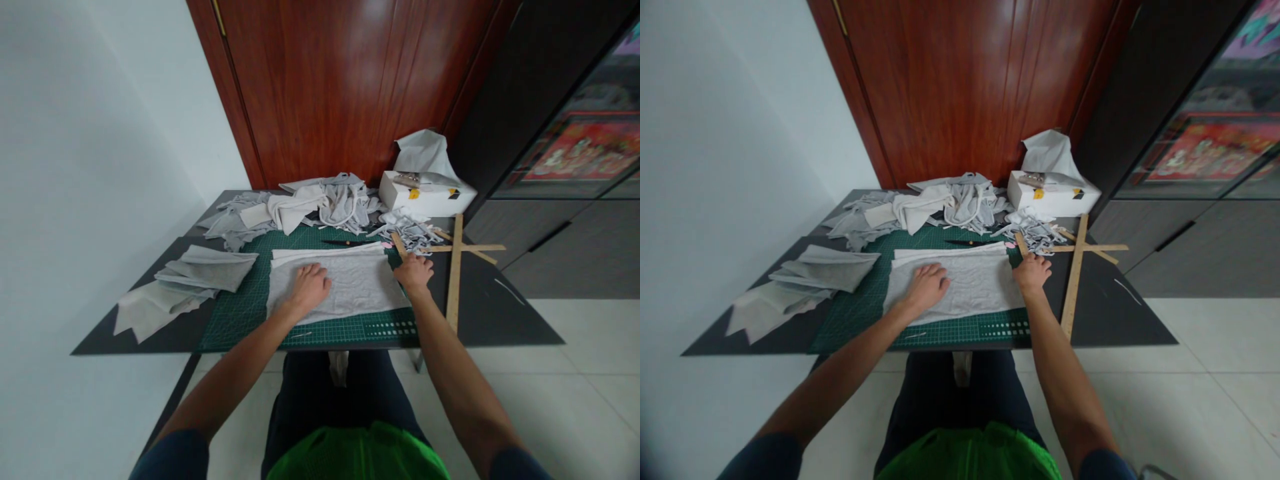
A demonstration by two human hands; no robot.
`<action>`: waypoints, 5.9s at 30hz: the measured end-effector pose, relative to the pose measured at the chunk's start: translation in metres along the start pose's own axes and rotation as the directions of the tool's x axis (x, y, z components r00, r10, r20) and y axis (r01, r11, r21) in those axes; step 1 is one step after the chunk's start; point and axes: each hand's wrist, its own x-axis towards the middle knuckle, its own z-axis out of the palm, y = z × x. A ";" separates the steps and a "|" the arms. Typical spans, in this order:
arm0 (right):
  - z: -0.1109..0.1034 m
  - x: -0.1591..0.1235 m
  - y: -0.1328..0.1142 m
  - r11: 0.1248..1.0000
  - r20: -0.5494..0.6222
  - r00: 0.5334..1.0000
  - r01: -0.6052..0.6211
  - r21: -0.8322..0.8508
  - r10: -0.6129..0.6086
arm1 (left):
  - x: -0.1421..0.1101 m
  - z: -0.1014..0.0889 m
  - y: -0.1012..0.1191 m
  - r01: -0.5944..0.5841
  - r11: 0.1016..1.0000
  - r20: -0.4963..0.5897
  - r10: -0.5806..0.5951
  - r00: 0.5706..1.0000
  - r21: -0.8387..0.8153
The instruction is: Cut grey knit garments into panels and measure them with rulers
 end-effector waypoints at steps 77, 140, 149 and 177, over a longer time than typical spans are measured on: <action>0.004 0.017 0.028 0.992 -0.056 0.998 -0.007 0.129 0.014 | 0.028 -0.013 -0.019 0.092 0.972 -0.080 -0.111 0.991 -0.216; -0.003 -0.065 -0.026 0.651 -0.034 0.748 0.597 0.468 -0.662 | 0.033 0.001 0.074 0.178 0.018 0.149 -0.465 0.873 -0.984; 0.005 -0.079 -0.055 0.247 0.132 0.894 -0.025 0.969 -0.428 | 0.038 -0.004 0.082 0.197 0.215 0.131 -0.287 0.949 -0.956; -0.011 -0.110 -0.049 0.558 -0.259 0.840 0.517 0.649 -0.477 | 0.025 -0.023 0.062 0.159 0.886 0.054 -0.150 0.987 -0.436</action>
